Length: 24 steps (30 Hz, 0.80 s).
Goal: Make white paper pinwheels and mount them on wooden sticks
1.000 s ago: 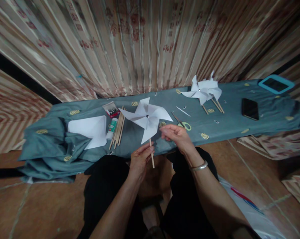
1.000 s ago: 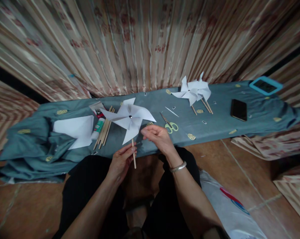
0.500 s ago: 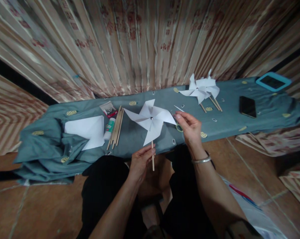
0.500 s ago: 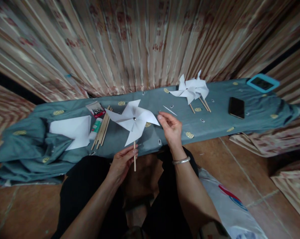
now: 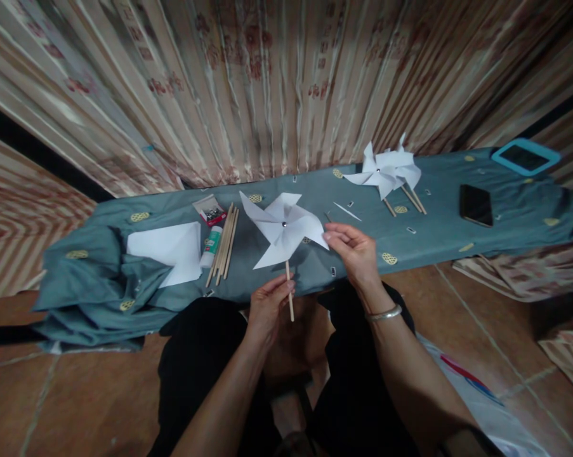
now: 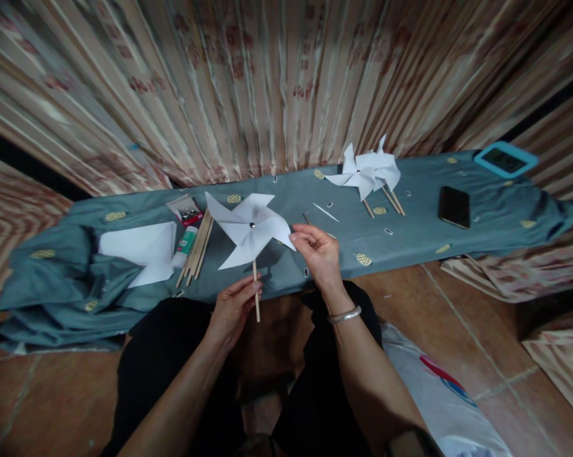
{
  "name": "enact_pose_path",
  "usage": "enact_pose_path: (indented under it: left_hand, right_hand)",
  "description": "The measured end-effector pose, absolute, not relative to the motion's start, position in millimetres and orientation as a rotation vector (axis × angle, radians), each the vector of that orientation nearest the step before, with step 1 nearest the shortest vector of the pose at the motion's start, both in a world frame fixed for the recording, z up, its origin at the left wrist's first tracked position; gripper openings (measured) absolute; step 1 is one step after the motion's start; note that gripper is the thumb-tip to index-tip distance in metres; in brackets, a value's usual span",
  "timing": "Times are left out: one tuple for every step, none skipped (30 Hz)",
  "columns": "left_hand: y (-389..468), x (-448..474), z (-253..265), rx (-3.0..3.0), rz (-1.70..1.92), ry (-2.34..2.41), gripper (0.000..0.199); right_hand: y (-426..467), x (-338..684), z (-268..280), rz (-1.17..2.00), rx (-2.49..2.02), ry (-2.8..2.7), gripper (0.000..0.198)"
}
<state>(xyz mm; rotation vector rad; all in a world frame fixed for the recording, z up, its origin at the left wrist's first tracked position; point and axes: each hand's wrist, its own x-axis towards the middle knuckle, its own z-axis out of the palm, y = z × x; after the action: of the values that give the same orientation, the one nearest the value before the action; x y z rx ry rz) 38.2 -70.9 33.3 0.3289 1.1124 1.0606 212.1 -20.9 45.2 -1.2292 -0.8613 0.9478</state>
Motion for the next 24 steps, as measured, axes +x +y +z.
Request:
enact_pose_path:
  left_hand:
    - [-71, 38, 33, 0.325, 1.063, 1.115, 0.043]
    - [-70, 38, 33, 0.32, 1.068, 1.118, 0.044]
    - [-70, 38, 32, 0.316, 1.072, 1.12, 0.045]
    - [-70, 39, 32, 0.312, 1.077, 1.121, 0.046]
    - [-69, 39, 31, 0.309, 1.083, 1.121, 0.046]
    - [-69, 39, 31, 0.307, 1.089, 1.119, 0.045]
    - [-69, 39, 30, 0.306, 1.093, 1.116, 0.045]
    - [-69, 39, 30, 0.307, 1.096, 1.114, 0.044]
    - [-68, 39, 29, 0.308, 1.1, 1.113, 0.044]
    - [-68, 39, 29, 0.31, 1.102, 1.112, 0.044]
    - [-68, 39, 29, 0.312, 1.104, 1.112, 0.044]
    - [-68, 39, 30, 0.312, 1.105, 1.111, 0.045]
    - [-68, 39, 30, 0.31, 1.105, 1.111, 0.045]
    - [-68, 39, 30, 0.307, 1.105, 1.11, 0.046]
    - [-68, 38, 30, 0.304, 1.104, 1.108, 0.046]
    - [-68, 38, 31, 0.301, 1.105, 1.106, 0.047]
    - [-68, 38, 31, 0.3, 1.107, 1.105, 0.047]
    - [-68, 38, 31, 0.301, 1.108, 1.103, 0.047]
    - [-68, 38, 30, 0.306, 1.109, 1.102, 0.047]
    - [-68, 38, 30, 0.312, 1.109, 1.101, 0.046]
    - [-68, 37, 30, 0.318, 1.11, 1.099, 0.046]
    - [-68, 37, 29, 0.323, 1.11, 1.096, 0.045]
    - [-68, 37, 29, 0.325, 1.111, 1.091, 0.045]
    - [-68, 37, 29, 0.326, 1.112, 1.086, 0.045]
  right_hand:
    - [-22, 211, 46, 0.969, -1.229, -0.858, 0.031]
    - [-23, 209, 46, 0.991, -1.227, -0.859, 0.032]
    - [-24, 208, 47, 1.009, -1.223, -0.861, 0.033]
    - [-25, 207, 47, 1.022, -1.22, -0.864, 0.033]
    - [-25, 205, 47, 1.032, -1.217, -0.868, 0.033]
    - [-26, 204, 48, 1.042, -1.214, -0.872, 0.034]
    - [-27, 203, 48, 1.053, -1.212, -0.878, 0.034]
    - [-28, 202, 49, 1.068, -1.21, -0.884, 0.035]
    - [-29, 201, 49, 1.085, -1.208, -0.888, 0.035]
    - [-29, 199, 49, 1.102, -1.205, -0.89, 0.036]
    - [-30, 197, 50, 1.117, -1.203, -0.89, 0.036]
    - [-31, 196, 50, 1.132, -1.199, -0.888, 0.035]
    - [-32, 194, 50, 1.147, -1.195, -0.885, 0.035]
    - [-33, 191, 51, 1.161, -1.191, -0.879, 0.034]
    - [-33, 189, 51, 1.174, -1.186, -0.872, 0.034]
    - [-34, 187, 51, 1.188, -1.181, -0.865, 0.034]
    - [-35, 185, 52, 1.202, -1.176, -0.858, 0.035]
    - [-35, 183, 52, 1.216, -1.173, -0.853, 0.036]
    - [-36, 181, 52, 1.227, -1.171, -0.849, 0.037]
    - [-36, 179, 52, 1.236, -1.169, -0.848, 0.039]
    - [-37, 178, 52, 1.242, -1.168, -0.849, 0.04]
    - [-37, 177, 51, 1.245, -1.166, -0.854, 0.041]
    - [-37, 176, 51, 1.246, -1.164, -0.863, 0.041]
    - [-37, 175, 50, 1.246, -1.162, -0.877, 0.042]
